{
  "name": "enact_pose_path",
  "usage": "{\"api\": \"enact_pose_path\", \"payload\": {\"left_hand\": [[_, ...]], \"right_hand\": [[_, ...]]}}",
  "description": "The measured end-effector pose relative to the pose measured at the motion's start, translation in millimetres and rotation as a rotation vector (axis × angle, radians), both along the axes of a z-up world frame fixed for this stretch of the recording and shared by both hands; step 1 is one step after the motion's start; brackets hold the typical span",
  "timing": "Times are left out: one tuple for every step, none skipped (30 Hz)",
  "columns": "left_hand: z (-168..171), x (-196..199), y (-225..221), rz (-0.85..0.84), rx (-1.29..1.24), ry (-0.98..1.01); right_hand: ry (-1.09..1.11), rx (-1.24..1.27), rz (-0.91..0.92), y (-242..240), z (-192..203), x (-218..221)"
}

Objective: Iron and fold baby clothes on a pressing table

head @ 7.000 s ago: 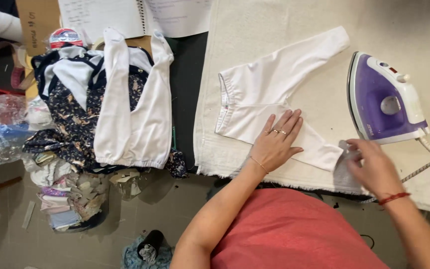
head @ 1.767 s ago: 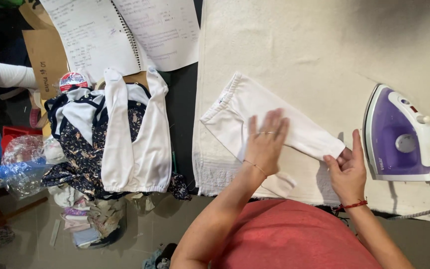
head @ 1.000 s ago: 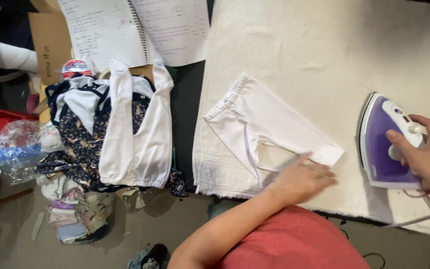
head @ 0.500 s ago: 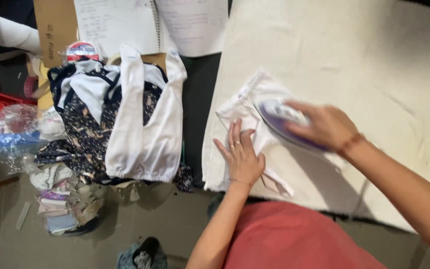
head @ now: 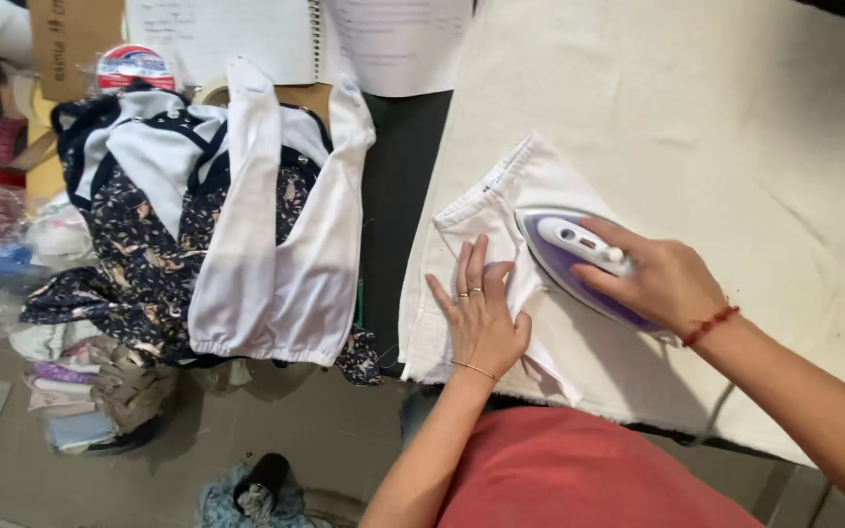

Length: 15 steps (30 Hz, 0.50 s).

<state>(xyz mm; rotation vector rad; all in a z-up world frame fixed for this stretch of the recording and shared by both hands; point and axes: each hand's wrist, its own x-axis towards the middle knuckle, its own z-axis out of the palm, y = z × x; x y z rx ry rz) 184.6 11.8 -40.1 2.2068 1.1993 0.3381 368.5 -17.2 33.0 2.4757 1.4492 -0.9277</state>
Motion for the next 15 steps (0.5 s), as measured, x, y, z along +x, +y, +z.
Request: {"api": "enact_pose_path", "payload": {"left_hand": [[1, 0, 2, 0.013, 0.001, -0.012], [1, 0, 1, 0.01, 0.005, -0.016], [1, -2, 1, 0.005, 0.011, -0.021], [2, -2, 2, 0.01, 0.018, -0.026], [1, 0, 5, 0.016, 0.026, -0.028], [1, -1, 4, 0.008, 0.017, -0.027], [0, -2, 3, 0.001, 0.007, -0.026], [1, -1, 1, -0.006, -0.002, -0.026], [1, -1, 0, -0.015, -0.004, -0.024], [0, -1, 3, -0.01, 0.013, -0.018], [0, -3, 3, -0.003, 0.022, -0.015], [0, -2, 2, -0.006, 0.016, -0.01], [0, -2, 2, -0.01, 0.011, -0.004], [1, -1, 2, -0.008, 0.007, 0.001], [1, -1, 2, -0.009, 0.006, 0.011]], "right_hand": [[0.007, 0.05, 0.014, 8, -1, -3], [0.004, 0.055, 0.011, -5, 1, 2], [0.034, 0.018, 0.034, -18, 3, 7], [0.064, -0.016, 0.066, -28, 5, 13], [0.061, -0.009, 0.073, -48, -1, 27], [-0.042, -0.119, 0.073, -72, -7, 38], [-0.146, -0.226, 0.073, -96, -13, 49], [-0.145, -0.236, 0.066, -101, -9, 49], [-0.148, -0.244, -0.001, -107, -3, 50], [-0.149, -0.231, -0.055, -105, -4, 53], [-0.146, -0.222, -0.048, -98, -9, 48], [-0.17, -0.17, -0.012, -92, -12, 43], [-0.193, -0.118, 0.025, -86, -15, 39], [-0.188, -0.122, 0.028, -66, -12, 29], [-0.107, -0.078, -0.047, -47, -8, 20]]}}
